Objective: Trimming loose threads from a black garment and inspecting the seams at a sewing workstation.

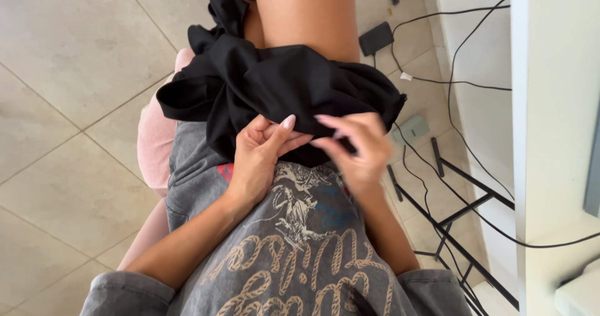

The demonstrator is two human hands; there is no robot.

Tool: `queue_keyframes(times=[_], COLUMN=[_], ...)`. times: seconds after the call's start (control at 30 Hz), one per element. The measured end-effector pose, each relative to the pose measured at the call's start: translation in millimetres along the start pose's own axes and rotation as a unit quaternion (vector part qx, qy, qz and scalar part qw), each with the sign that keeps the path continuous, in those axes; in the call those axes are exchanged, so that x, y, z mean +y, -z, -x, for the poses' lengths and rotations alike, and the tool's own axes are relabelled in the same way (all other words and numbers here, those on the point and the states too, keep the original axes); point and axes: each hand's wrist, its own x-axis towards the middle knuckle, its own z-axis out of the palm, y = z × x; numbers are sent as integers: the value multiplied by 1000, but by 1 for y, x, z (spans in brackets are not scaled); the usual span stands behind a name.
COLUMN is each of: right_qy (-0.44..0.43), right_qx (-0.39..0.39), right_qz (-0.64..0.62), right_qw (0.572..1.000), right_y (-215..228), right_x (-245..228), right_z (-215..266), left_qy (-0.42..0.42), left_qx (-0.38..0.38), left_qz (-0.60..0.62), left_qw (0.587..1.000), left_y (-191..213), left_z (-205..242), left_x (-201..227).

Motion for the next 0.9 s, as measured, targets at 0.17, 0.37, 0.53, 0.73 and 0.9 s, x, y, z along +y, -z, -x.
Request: queue_keyframes(times=[0.17, 0.37, 0.53, 0.73, 0.9], right_qy=[34, -22, -104, -164, -165], right_qx=[17, 133, 176, 71, 123], right_qz=[-10, -32, -178, -110, -264], right_qw=[999, 990, 963, 978, 942], right_y=[-19, 25, 34, 59, 60], right_x=[10, 54, 68, 2, 25], right_z=[1, 31, 65, 81, 140], left_qy=[0, 2, 32, -65, -73], left_qx=[6, 8, -42, -352, -493], left_qz=[1, 4, -84, -362, -420], left_qw=[1000, 1000, 995, 861, 758], left_y=[11, 7, -17, -62, -98], left_z=[-2, -2, 17, 46, 60], left_x=[-8, 1, 37, 87, 84])
